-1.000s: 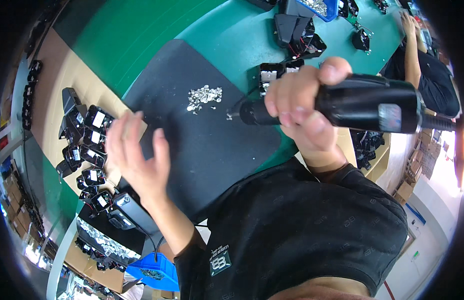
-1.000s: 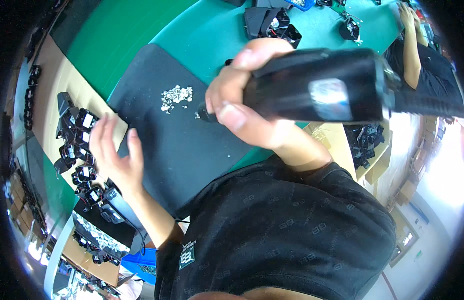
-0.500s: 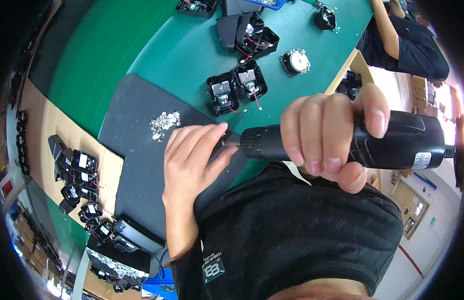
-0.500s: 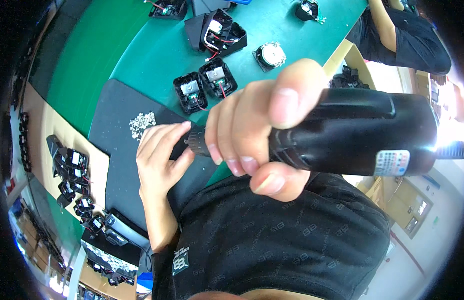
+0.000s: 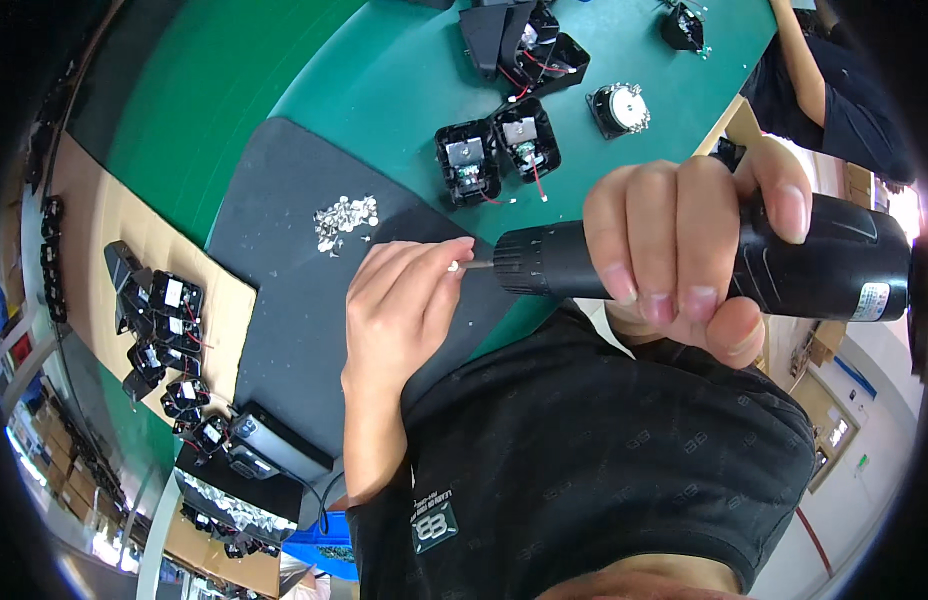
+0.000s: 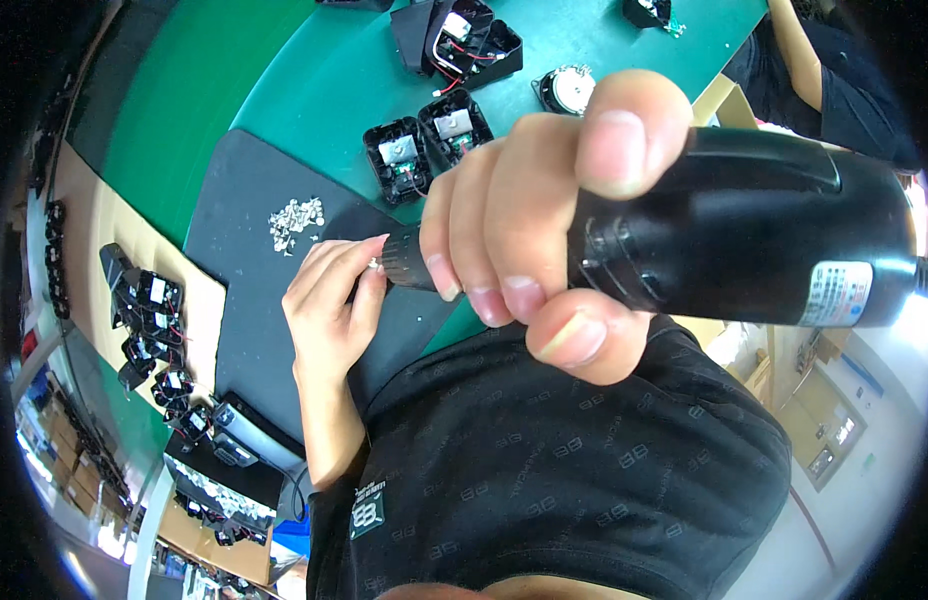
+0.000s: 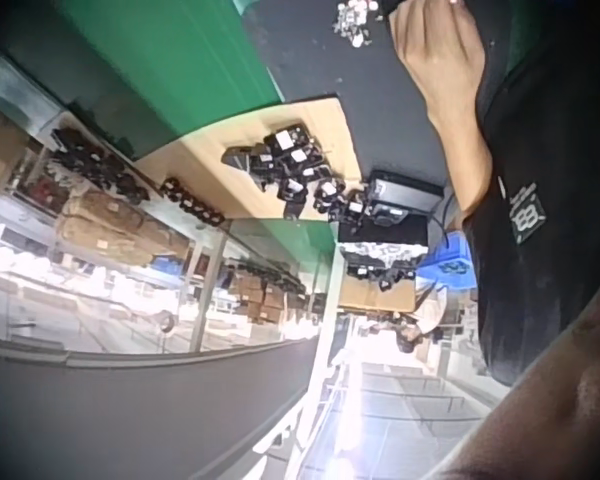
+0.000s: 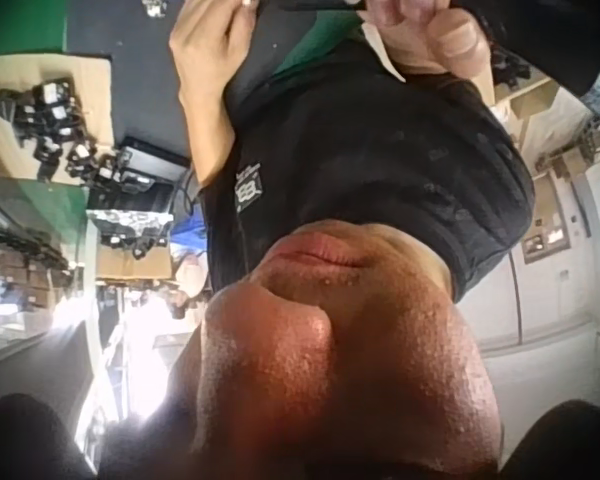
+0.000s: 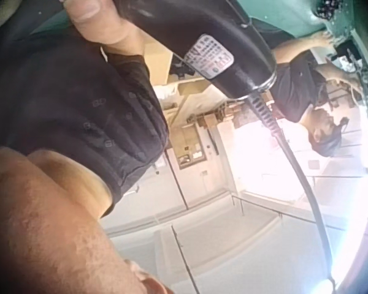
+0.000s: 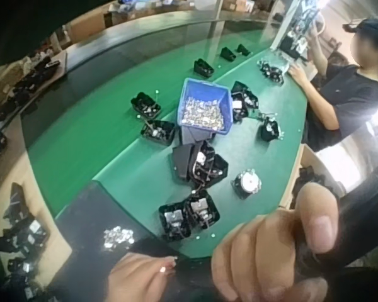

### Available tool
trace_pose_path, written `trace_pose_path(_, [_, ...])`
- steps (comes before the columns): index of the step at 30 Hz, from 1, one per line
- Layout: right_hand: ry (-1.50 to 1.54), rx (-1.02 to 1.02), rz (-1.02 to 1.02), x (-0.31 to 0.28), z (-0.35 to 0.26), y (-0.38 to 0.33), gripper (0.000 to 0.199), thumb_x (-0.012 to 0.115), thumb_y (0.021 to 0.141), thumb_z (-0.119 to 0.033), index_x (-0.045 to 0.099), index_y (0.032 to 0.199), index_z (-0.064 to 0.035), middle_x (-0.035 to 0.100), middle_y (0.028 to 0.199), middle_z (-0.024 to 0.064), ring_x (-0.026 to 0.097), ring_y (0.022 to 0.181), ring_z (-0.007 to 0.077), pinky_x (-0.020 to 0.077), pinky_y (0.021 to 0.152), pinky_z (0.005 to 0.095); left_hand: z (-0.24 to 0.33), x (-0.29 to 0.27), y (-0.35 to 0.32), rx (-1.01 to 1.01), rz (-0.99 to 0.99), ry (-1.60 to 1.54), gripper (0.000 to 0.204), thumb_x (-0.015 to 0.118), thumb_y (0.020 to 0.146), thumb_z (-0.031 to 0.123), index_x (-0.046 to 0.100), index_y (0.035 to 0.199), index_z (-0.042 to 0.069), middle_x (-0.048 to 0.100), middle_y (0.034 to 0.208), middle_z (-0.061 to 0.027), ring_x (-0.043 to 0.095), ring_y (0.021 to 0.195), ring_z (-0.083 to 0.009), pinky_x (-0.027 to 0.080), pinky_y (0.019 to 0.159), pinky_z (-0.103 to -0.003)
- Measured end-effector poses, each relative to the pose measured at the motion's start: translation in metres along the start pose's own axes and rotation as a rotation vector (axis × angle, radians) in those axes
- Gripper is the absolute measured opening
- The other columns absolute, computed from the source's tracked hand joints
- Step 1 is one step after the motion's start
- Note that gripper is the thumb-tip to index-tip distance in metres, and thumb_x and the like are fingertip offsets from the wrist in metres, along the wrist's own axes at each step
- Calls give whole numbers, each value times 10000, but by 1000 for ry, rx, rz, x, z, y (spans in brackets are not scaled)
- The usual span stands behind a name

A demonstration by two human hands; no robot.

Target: The person uses a cordless electric screwdriver to fasten screws into small black electronic devices on a green workbench. They repeatedly pick up screws, align them with the screwdriver bit, and drive them into the devices, then place the finished units aside. The workspace contains piles of screws, metal brackets, and other electronic components.

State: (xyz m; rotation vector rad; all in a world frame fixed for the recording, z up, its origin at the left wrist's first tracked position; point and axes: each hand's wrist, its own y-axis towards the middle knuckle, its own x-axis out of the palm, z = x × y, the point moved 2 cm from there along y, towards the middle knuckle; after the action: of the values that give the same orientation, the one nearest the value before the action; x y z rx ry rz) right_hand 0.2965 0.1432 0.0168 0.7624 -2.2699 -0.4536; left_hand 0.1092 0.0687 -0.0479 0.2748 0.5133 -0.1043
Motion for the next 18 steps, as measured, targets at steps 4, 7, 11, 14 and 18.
trace_pose_path(4, [6,16,-32,0,4,1,451,694,896,-172,434,1264,-205,592,797,-40,585,687,96,488,666,263,-1,-1,-3,31,-5,32,235,712,701,-15,691,934,14,702,837,-81,667,740,-246,496,684,-348])
trace_pose_path(7, [-13,32,-36,1,7,-1,455,686,903,-183,422,1272,-207,584,799,-40,583,691,97,484,668,267,-2,-3,-5,38,-3,53,241,734,686,-1,693,923,18,700,826,-81,664,730,-243,494,675,-350])
trace_pose_path(11, [-22,62,-9,1,7,-3,454,681,907,-193,418,1277,-207,574,800,-42,580,698,97,482,672,274,-2,-4,-4,41,7,80,235,753,675,14,696,903,19,698,814,-78,662,719,-242,493,670,-349])
trace_pose_path(14, [-22,69,-9,-1,8,-4,456,683,905,-194,419,1277,-209,570,798,-46,580,696,97,485,670,276,-2,-5,-3,47,3,81,229,769,672,34,699,889,18,697,808,-76,662,717,-240,494,663,-346])
trace_pose_path(18, [-30,55,-30,-7,7,-4,477,695,892,-180,417,1278,-212,578,800,-47,585,690,100,492,662,275,-1,-3,2,57,-9,80,233,784,665,55,700,879,18,696,794,-73,660,712,-238,494,654,-344])
